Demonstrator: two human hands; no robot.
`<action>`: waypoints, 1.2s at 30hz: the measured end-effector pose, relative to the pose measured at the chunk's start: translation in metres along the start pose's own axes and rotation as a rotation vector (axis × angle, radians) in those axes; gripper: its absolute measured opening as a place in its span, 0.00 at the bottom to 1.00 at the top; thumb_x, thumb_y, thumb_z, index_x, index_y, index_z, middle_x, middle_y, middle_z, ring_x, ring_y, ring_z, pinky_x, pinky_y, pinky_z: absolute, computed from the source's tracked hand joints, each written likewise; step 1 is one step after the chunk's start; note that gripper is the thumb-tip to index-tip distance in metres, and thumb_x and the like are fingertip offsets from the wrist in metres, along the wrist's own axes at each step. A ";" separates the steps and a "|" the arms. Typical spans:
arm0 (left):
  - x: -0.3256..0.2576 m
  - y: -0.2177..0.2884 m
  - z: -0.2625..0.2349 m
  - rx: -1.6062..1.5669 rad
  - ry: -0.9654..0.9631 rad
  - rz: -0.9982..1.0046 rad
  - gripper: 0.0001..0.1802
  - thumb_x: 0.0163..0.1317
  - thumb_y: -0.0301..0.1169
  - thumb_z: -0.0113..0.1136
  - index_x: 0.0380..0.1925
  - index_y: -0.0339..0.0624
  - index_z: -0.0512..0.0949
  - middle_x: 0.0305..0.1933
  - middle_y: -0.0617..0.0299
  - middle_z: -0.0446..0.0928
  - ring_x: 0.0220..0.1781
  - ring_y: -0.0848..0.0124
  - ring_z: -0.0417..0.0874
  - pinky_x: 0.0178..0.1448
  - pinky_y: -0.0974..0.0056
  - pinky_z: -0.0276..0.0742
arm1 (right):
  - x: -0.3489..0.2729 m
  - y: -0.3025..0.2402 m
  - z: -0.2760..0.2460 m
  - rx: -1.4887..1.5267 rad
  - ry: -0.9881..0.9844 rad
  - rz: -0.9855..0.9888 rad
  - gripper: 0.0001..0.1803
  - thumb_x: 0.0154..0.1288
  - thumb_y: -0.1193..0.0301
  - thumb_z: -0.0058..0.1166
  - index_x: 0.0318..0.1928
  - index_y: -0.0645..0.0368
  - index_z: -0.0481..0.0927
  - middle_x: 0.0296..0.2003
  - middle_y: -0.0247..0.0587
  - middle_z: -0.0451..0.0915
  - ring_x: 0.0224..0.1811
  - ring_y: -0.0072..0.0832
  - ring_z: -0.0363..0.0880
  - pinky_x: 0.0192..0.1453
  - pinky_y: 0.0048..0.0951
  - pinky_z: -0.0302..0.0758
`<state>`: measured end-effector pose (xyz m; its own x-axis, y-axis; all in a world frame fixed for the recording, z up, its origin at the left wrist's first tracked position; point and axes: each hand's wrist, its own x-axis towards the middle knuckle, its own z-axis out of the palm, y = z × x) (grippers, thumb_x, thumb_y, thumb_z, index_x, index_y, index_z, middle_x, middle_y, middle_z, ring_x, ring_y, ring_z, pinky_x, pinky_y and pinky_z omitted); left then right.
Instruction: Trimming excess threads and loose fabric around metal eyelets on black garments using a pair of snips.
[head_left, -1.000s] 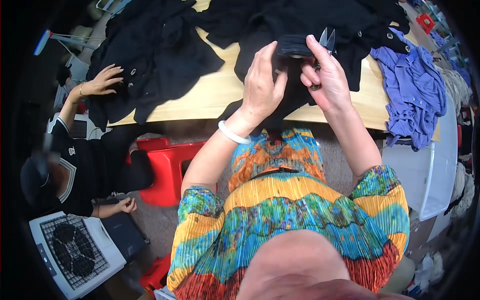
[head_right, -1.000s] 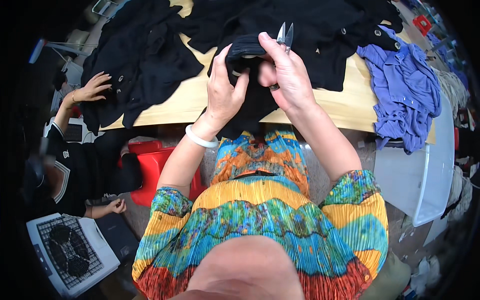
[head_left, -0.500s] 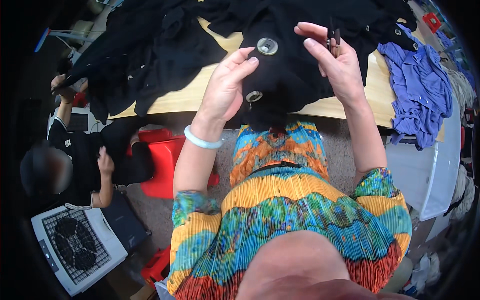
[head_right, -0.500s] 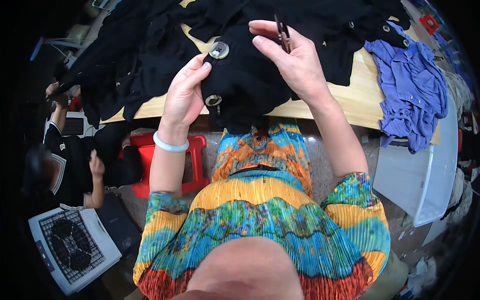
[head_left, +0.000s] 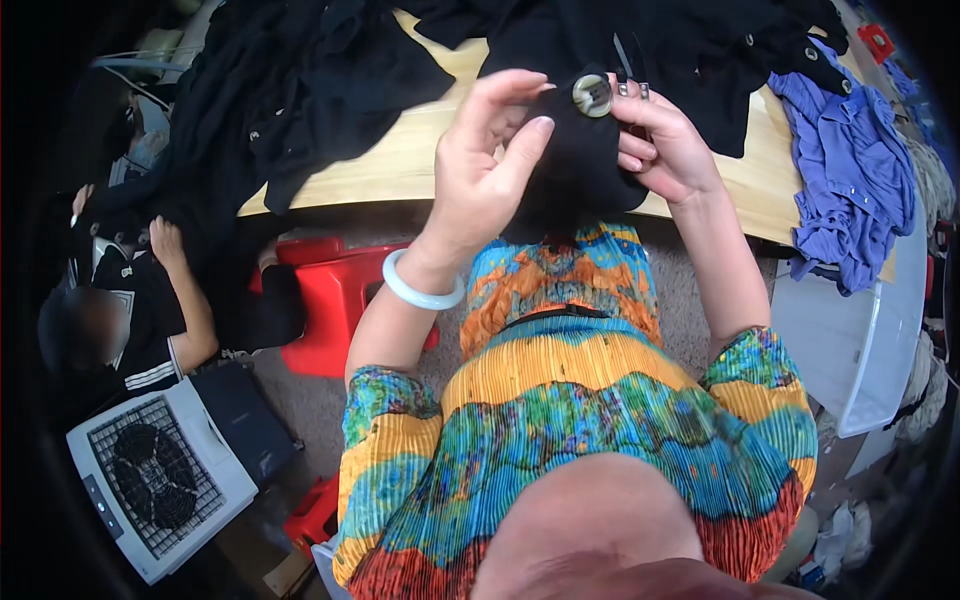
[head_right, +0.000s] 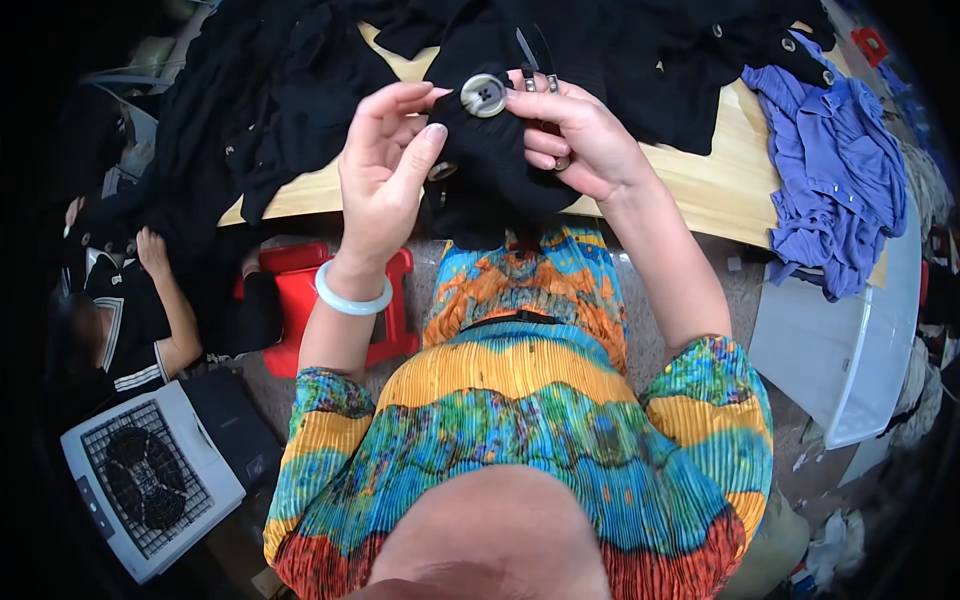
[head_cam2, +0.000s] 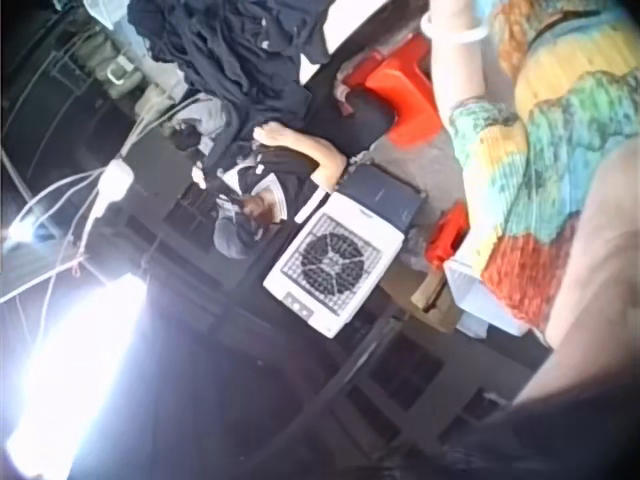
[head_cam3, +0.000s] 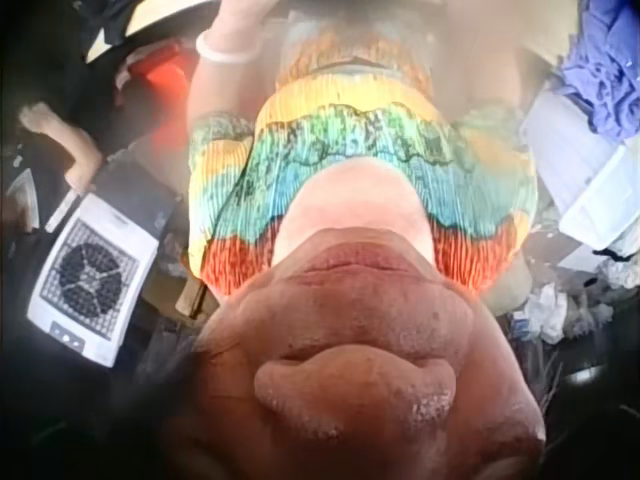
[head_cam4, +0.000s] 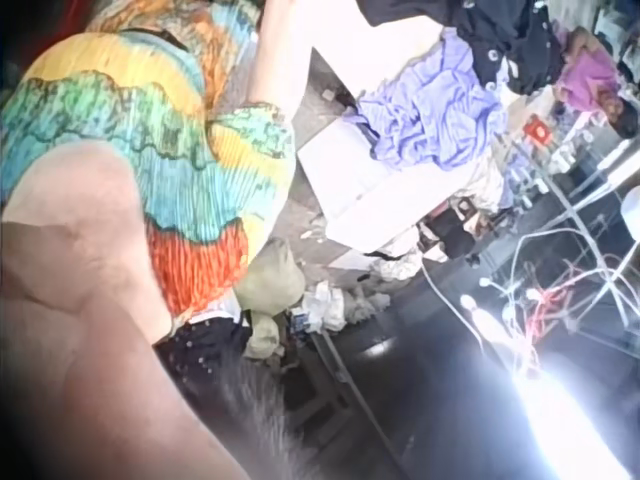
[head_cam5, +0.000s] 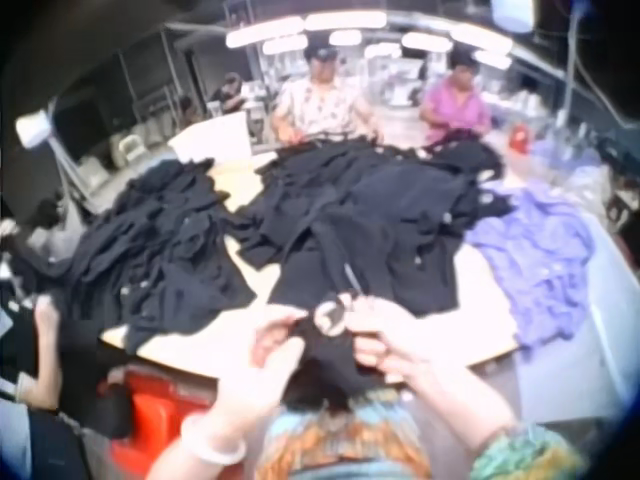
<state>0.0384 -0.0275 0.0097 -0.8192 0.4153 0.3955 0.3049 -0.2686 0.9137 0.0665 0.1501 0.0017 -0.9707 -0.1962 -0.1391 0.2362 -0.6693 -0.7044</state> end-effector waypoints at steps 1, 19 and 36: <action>-0.001 -0.006 -0.001 0.117 -0.001 0.082 0.15 0.54 0.19 0.53 0.43 0.35 0.69 0.40 0.59 0.73 0.39 0.77 0.74 0.42 0.74 0.71 | -0.002 0.001 0.002 0.033 0.112 0.027 0.04 0.60 0.74 0.48 0.36 0.54 0.71 0.17 0.20 0.65 0.10 0.08 0.55 0.14 0.12 0.53; 0.005 -0.034 0.018 0.357 0.183 0.223 0.07 0.46 0.17 0.60 0.27 0.33 0.77 0.35 0.58 0.74 0.34 0.71 0.75 0.37 0.72 0.71 | -0.011 0.000 0.000 -0.614 0.181 -0.240 0.10 0.58 0.69 0.51 0.39 0.60 0.75 0.23 0.23 0.71 0.18 0.06 0.61 0.20 0.10 0.57; 0.036 -0.005 0.002 0.270 -0.200 -0.659 0.05 0.56 0.28 0.50 0.27 0.37 0.70 0.27 0.64 0.70 0.28 0.78 0.72 0.31 0.72 0.71 | -0.001 0.007 -0.020 -1.088 0.466 -0.598 0.20 0.58 0.60 0.50 0.44 0.62 0.69 0.28 0.36 0.74 0.30 0.18 0.70 0.37 0.22 0.68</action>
<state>0.0083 -0.0091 0.0193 -0.7774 0.5741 -0.2572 -0.0896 0.3036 0.9486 0.0680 0.1600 -0.0176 -0.8880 0.3348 0.3153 -0.1746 0.3889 -0.9046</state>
